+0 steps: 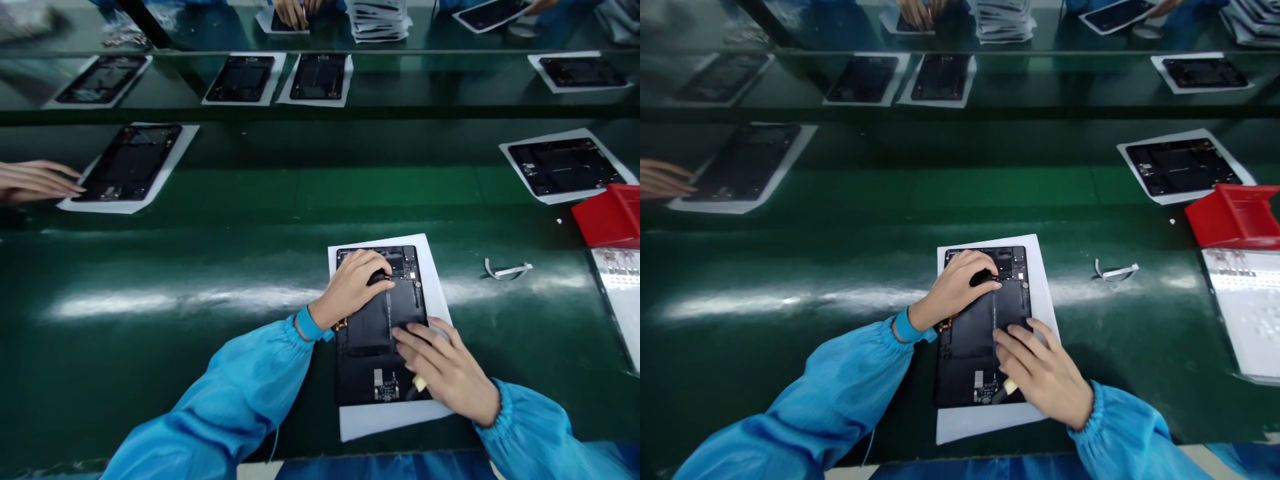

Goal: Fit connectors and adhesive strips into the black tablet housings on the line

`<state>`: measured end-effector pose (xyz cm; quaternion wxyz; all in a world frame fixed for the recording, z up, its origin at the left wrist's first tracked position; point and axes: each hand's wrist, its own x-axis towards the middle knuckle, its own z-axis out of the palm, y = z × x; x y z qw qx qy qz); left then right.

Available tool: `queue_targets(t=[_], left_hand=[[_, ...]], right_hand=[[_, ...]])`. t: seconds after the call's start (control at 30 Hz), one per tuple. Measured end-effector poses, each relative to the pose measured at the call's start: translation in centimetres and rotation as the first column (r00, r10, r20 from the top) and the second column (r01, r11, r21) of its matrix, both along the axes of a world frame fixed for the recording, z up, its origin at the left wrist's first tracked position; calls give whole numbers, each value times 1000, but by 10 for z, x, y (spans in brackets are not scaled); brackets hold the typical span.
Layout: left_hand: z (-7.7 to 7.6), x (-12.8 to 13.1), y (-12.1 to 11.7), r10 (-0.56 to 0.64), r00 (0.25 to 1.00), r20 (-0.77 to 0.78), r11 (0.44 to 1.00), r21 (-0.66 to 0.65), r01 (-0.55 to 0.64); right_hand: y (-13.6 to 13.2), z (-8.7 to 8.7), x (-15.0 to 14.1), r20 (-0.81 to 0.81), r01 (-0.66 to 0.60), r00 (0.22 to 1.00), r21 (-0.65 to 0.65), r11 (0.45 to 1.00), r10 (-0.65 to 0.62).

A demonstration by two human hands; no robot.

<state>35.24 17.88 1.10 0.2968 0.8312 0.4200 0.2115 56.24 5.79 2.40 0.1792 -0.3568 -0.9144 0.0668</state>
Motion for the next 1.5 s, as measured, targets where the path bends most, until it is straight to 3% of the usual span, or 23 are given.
queue_targets(t=[0.13,0.2,0.27,0.37,0.47,0.57,0.6,0.67,0.77,0.83,0.87,0.97,1.03,1.1,1.17,1.23,1.33,1.5], left_hand=[[-1,1,-1,16,999,28,1000,-6,-16],[-2,2,0,74,987,145,997,-22,-72],[-3,0,-1,204,929,310,979,-54,-197],[0,-11,-16,456,767,452,887,-166,-430],[11,-31,-57,660,642,391,739,-491,-461],[27,-53,-109,780,593,200,452,-835,-314],[32,-58,-124,789,596,152,361,-899,-248],[40,-64,-142,796,599,90,233,-958,-165],[44,-61,-144,819,574,13,111,-984,-136],[42,-53,-139,822,569,27,118,-985,-124],[40,-47,-137,817,574,58,159,-979,-127],[27,-28,-142,780,603,169,353,-914,-201],[15,-19,-148,761,613,211,444,-859,-255],[5,-18,-147,766,601,228,481,-824,-300],[0,-28,-128,785,580,217,488,-794,-363],[-1,-45,-89,792,570,218,515,-739,-433],[3,-75,-7,785,539,304,586,-647,-488],[10,-112,121,813,538,225,575,-459,-677]], right_hand=[[14,0,-5,5,-11,1000,-95,995,11],[29,-2,-6,2,20,1000,-140,990,-20],[46,-4,-7,-9,50,999,-155,987,-53],[60,-8,-8,-44,82,995,-160,984,-90],[61,-12,-8,-116,78,988,-169,983,-98],[58,-17,-7,-244,128,957,-141,982,-160],[57,-19,-7,-269,153,945,-134,979,-184],[56,-23,-7,-270,183,939,-128,975,-212],[56,-26,-8,-229,195,949,-121,973,-218],[56,-28,-9,-237,208,945,-104,973,-227],[56,-28,-10,-251,216,939,-95,972,-233],[57,-26,-9,-326,244,909,-88,966,-259],[59,-25,-7,-395,271,873,-93,958,-286],[62,-23,-3,-463,312,827,-91,946,-317],[64,-21,0,-515,350,787,-82,933,-340],[66,-22,3,-541,376,760,-85,922,-360],[68,-25,4,-541,394,745,-114,912,-390],[69,-31,3,-533,401,744,-127,907,-404]])
